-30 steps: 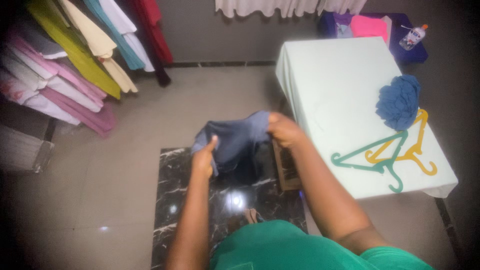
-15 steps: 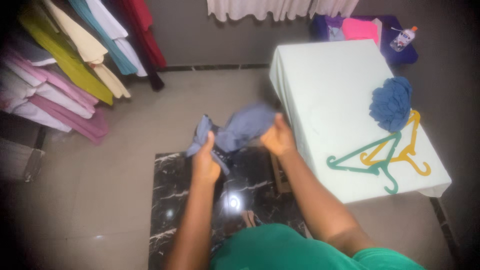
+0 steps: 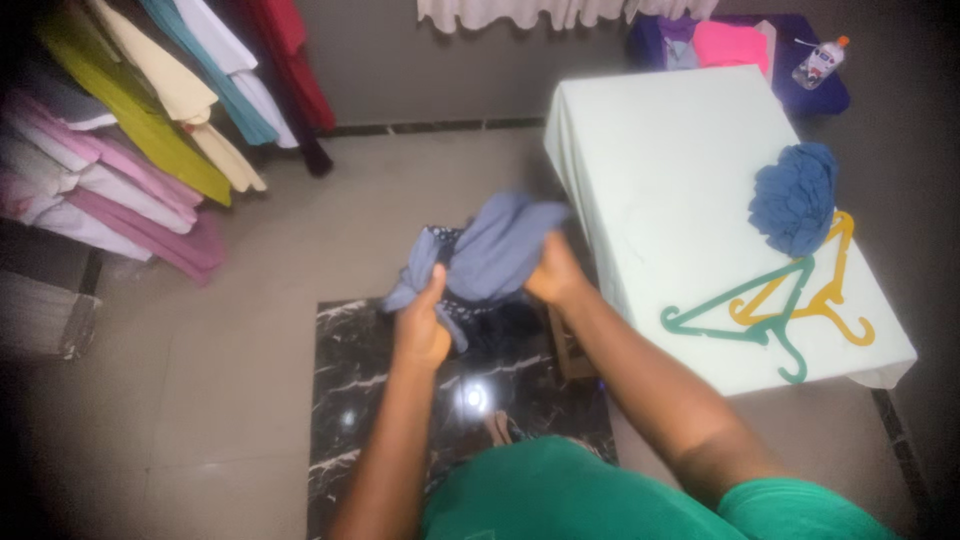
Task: The person hangs several pieces of clothing on a clothes rack. They pick up a white t-shirt, a patterned shirt, and a blue shirt from a table, place each on a hanger, and hang them on a rack.
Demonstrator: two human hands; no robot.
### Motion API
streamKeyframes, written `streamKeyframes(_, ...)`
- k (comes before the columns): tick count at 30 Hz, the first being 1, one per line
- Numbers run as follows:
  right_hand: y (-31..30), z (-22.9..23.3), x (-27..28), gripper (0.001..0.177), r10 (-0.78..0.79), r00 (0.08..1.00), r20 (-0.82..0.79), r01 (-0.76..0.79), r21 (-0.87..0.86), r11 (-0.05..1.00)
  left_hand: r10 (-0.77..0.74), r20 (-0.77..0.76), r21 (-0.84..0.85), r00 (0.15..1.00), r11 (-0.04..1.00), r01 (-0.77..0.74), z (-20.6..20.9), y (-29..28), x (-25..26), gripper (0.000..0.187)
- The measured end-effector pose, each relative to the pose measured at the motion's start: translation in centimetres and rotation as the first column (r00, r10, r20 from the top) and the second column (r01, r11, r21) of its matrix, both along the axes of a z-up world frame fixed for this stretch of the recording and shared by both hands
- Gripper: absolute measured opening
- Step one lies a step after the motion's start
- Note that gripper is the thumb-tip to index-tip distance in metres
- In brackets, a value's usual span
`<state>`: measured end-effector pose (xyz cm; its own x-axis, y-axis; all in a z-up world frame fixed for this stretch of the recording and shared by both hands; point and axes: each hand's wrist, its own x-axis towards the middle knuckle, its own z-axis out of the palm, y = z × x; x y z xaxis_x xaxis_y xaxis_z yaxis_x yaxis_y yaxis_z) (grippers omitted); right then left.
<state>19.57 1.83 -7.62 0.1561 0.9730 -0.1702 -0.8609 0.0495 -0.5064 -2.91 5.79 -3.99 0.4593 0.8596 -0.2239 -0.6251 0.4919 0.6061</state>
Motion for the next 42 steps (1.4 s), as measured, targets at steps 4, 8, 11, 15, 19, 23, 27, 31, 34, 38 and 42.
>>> streamKeyframes(4,0.6,-0.2,0.8,0.085,0.123,0.992,-0.011,-0.123,-0.071,0.990,0.025,-0.016,0.042,1.000,0.999,-0.024,0.0,0.2,0.4,0.041)
streamKeyframes(8,1.1,-0.3,3.7,0.079,-0.168,0.983,0.075,0.170,-0.030,0.985,-0.049,0.016,0.077,0.999,0.996,0.048,0.0,0.0,-0.5,0.039)
streamKeyframes(11,1.0,-0.5,5.6,0.079,-0.136,0.987,-0.086,0.144,0.095,0.985,-0.217,-0.026,0.246,0.976,0.945,0.217,0.8,0.3,-0.9,0.041)
streamKeyframes(15,2.9,-0.2,7.9,0.076,-0.070,0.997,-0.038,0.072,0.052,0.996,-0.374,-0.122,0.296,0.920,0.871,0.393,1.5,0.3,-2.0,0.048)
streamKeyframes(19,3.1,0.5,7.7,0.064,0.035,0.996,0.081,-0.036,0.007,0.999,-0.333,-0.168,0.187,0.928,0.913,0.362,-0.2,0.1,-1.7,0.047)
streamKeyframes(23,2.0,1.4,4.5,0.055,-0.026,0.999,-0.035,0.034,0.272,0.962,-0.241,-0.092,0.118,0.966,0.961,0.251,-1.1,0.2,-1.4,0.046)
streamKeyframes(27,2.1,-1.7,-0.5,0.055,0.086,0.996,0.038,-0.086,0.001,0.996,-0.289,-0.073,0.123,0.955,0.947,0.296,-0.8,0.1,-1.5,0.042)
streamKeyframes(31,1.6,0.2,0.9,0.060,0.054,0.997,0.060,-0.064,0.170,0.983,-0.294,-0.094,0.137,0.951,0.942,0.305,0.1,0.1,-1.8,0.043)
streamKeyframes(34,-0.1,0.9,2.2,0.068,0.008,1.000,-0.028,0.004,0.401,0.916,-0.317,-0.074,0.140,0.945,0.935,0.325,-0.4,0.1,-2.6,0.042)
streamKeyframes(38,0.0,-0.4,2.5,0.076,-0.104,0.988,-0.112,0.102,-0.029,0.994,-0.315,-0.141,0.208,0.938,0.917,0.339,-1.2,0.1,-3.4,0.042)
streamKeyframes(42,-1.1,1.1,3.0,0.079,-0.024,0.999,0.048,0.009,0.299,0.954,-0.328,-0.201,0.219,0.923,0.903,0.369,-0.5,0.1,-3.7,0.049)
